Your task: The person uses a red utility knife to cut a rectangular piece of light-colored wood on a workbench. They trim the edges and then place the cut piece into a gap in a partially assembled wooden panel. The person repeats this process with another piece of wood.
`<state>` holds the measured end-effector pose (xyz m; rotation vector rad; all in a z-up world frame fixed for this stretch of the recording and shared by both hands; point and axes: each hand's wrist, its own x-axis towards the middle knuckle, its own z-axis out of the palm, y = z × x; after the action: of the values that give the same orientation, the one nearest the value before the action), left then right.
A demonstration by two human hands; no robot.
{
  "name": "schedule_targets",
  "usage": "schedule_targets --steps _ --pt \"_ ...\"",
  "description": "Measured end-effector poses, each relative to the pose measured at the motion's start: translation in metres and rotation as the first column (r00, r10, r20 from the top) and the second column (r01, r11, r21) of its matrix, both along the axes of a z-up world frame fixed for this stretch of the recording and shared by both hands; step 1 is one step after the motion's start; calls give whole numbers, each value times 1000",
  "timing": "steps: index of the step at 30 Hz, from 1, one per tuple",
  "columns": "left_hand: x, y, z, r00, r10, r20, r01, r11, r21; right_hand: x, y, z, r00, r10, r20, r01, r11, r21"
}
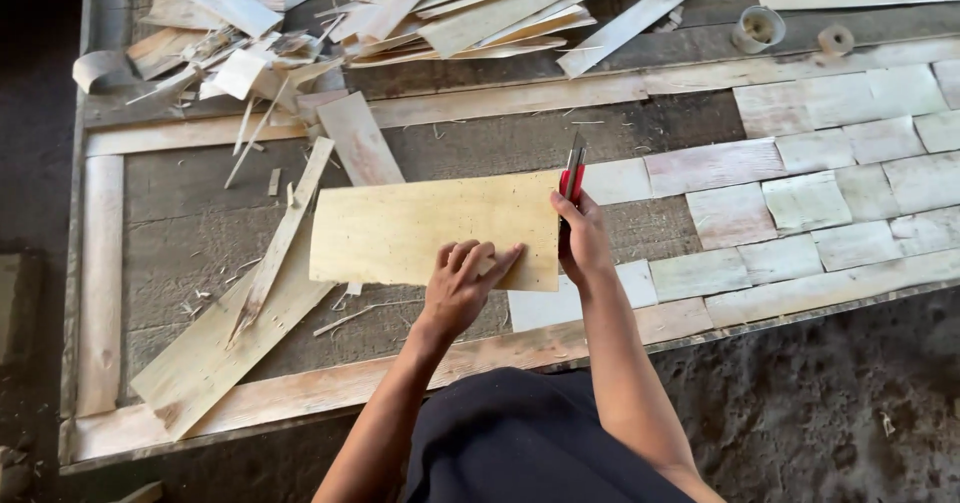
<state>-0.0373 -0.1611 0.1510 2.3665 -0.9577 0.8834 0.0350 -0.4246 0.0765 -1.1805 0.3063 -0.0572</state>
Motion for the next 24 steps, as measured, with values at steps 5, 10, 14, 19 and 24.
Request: schedule_targets --steps 5,10,14,19,24 --pt "-4 -51 7 998 47 -38 -50 996 -79 -21 19 91 991 73 -109 -107 930 -352" --pt "6 -76 -33 989 78 -124 -96 985 -146 -18 8 93 973 219 -72 -230 933 -276" --pt "12 -83 -33 968 112 -226 -149 977 -153 -28 -15 78 933 361 -19 -334 843 -422" --pt "15 -98 -16 962 212 -169 -229 970 -83 -43 -21 61 877 463 -132 -442 664 -603" --pt "19 -111 -22 943 259 -210 -285 953 -106 -35 -28 50 893 448 -38 -280 488 -827"
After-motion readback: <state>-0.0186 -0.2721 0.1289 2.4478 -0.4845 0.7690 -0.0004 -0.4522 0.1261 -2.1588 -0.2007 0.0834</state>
